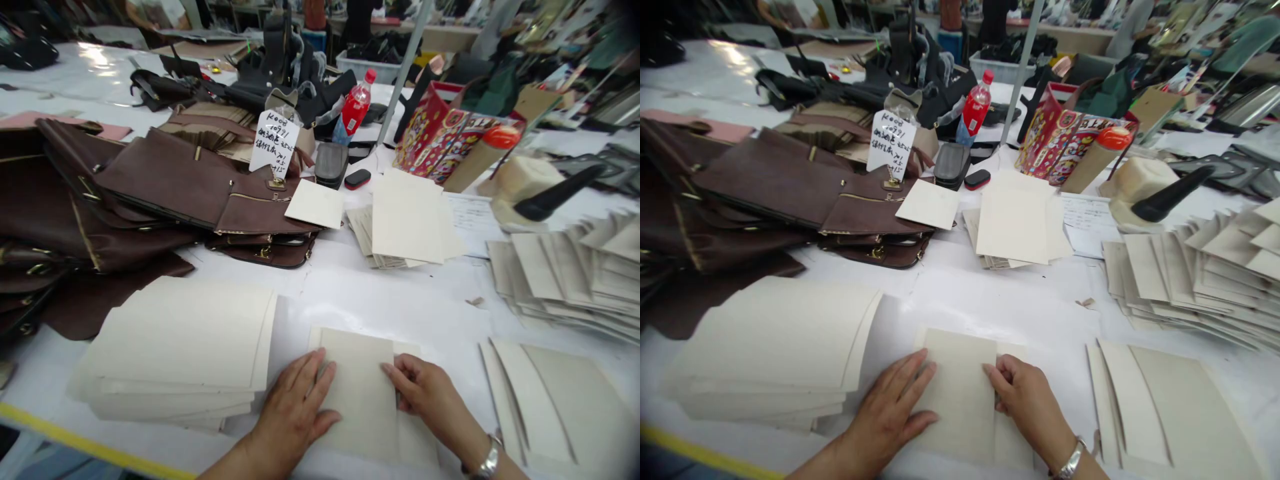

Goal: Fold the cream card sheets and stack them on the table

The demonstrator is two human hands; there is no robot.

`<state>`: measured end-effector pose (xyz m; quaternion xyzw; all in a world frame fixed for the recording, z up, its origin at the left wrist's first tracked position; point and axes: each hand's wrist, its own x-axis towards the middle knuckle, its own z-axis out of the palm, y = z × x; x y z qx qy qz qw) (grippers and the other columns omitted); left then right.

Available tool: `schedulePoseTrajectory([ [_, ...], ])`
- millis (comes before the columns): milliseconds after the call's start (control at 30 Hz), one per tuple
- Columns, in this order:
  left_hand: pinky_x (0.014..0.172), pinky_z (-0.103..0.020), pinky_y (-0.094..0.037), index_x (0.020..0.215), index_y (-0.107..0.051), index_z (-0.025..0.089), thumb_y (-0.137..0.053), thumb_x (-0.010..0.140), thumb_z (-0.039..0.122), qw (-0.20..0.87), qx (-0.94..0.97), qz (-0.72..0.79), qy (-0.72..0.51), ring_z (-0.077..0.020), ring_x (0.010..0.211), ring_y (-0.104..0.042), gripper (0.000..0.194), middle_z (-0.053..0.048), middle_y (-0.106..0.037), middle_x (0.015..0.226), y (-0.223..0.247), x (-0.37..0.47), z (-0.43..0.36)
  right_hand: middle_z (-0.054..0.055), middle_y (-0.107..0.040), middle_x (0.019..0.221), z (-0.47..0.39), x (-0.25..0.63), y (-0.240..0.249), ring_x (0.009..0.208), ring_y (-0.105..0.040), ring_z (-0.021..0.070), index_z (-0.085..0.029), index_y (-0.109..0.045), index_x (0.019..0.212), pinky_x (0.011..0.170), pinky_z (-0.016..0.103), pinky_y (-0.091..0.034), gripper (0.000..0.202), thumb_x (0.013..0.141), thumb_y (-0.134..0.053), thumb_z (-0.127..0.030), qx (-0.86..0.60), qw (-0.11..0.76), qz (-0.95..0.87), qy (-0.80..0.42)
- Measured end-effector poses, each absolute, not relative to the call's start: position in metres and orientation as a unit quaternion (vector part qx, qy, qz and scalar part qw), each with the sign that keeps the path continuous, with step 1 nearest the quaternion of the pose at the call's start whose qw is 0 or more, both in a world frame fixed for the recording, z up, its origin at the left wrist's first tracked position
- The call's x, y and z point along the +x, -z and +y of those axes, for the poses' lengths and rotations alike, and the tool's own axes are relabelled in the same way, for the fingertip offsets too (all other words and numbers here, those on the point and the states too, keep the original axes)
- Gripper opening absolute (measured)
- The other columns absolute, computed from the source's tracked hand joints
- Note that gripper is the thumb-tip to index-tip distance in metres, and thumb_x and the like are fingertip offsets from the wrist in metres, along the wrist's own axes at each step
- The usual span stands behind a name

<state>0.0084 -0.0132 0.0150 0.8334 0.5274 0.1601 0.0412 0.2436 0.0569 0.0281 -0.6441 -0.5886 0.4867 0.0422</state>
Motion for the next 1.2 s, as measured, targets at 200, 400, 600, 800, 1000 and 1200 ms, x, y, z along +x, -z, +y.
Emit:
schedulePoseTrajectory([
  [200, 0.090, -0.032, -0.041, 0.118, -0.047, 0.019, -0.050, 0.078, 0.042, 0.052, 0.829, 0.532, -0.166, -0.0217, 0.113, -0.040, 0.046, -0.009, -0.039, 0.130, -0.019, 0.009, -0.008, -0.004, -0.053, 0.046, 0.059, 0.244, -0.025, 0.043, -0.053, 0.0128, -0.022, -0.043, 0.058, 0.047, 0.022, -0.039, 0.034, 0.078, -0.041, -0.050, -0.636, 0.031, -0.603, -0.481],
  [400, 0.089, -0.032, -0.040, 0.115, -0.050, 0.020, -0.049, 0.077, 0.046, 0.044, 0.846, 0.516, -0.131, -0.0223, 0.113, -0.040, 0.046, -0.007, -0.040, 0.130, -0.018, 0.008, -0.005, -0.001, -0.055, 0.049, 0.070, 0.241, -0.038, 0.046, -0.052, 0.0147, -0.021, -0.044, 0.055, 0.048, 0.025, -0.037, 0.034, 0.079, -0.042, -0.046, -0.619, -0.045, -0.702, -0.349],
  [600, 0.086, -0.034, -0.041, 0.120, -0.045, 0.021, -0.050, 0.075, 0.047, -0.011, 0.873, 0.478, -0.101, -0.0250, 0.112, -0.041, 0.053, -0.009, -0.036, 0.133, -0.003, 0.003, -0.004, 0.012, -0.063, 0.091, 0.050, 0.225, -0.047, 0.081, -0.058, 0.0247, -0.017, -0.057, 0.098, 0.070, 0.036, -0.044, 0.027, 0.082, -0.043, -0.033, -0.543, 0.011, -0.829, -0.134],
  [800, 0.087, -0.034, -0.039, 0.120, -0.045, 0.022, -0.051, 0.074, 0.048, -0.026, 0.878, 0.468, -0.095, -0.0247, 0.112, -0.042, 0.054, -0.008, -0.036, 0.133, 0.005, 0.002, -0.003, 0.012, -0.024, 0.138, 0.030, 0.217, -0.025, 0.127, -0.016, 0.0273, -0.009, -0.024, 0.133, 0.103, 0.043, -0.020, 0.072, 0.079, -0.040, -0.053, -0.321, 0.064, -0.923, -0.203],
  [1000, 0.090, -0.034, -0.041, 0.124, -0.040, 0.022, -0.053, 0.074, 0.045, 0.015, 0.875, 0.475, -0.091, -0.0248, 0.114, -0.042, 0.056, -0.007, -0.037, 0.132, 0.001, 0.003, -0.005, 0.011, -0.017, 0.141, 0.043, 0.227, -0.016, 0.128, -0.011, 0.0269, -0.011, -0.021, 0.134, 0.104, 0.045, -0.015, 0.076, 0.076, -0.044, -0.055, -0.441, 0.056, -0.878, -0.176],
  [1200, 0.086, -0.038, -0.047, 0.128, -0.031, 0.027, -0.050, 0.078, 0.034, 0.341, 0.606, 0.647, -0.312, -0.0254, 0.115, -0.042, 0.054, -0.005, -0.039, 0.131, -0.009, 0.008, -0.021, 0.013, -0.021, 0.139, 0.039, 0.231, -0.022, 0.128, -0.010, 0.0273, -0.011, -0.023, 0.133, 0.104, 0.046, -0.013, 0.077, 0.075, -0.046, -0.056, -0.480, 0.078, -0.853, -0.188],
])
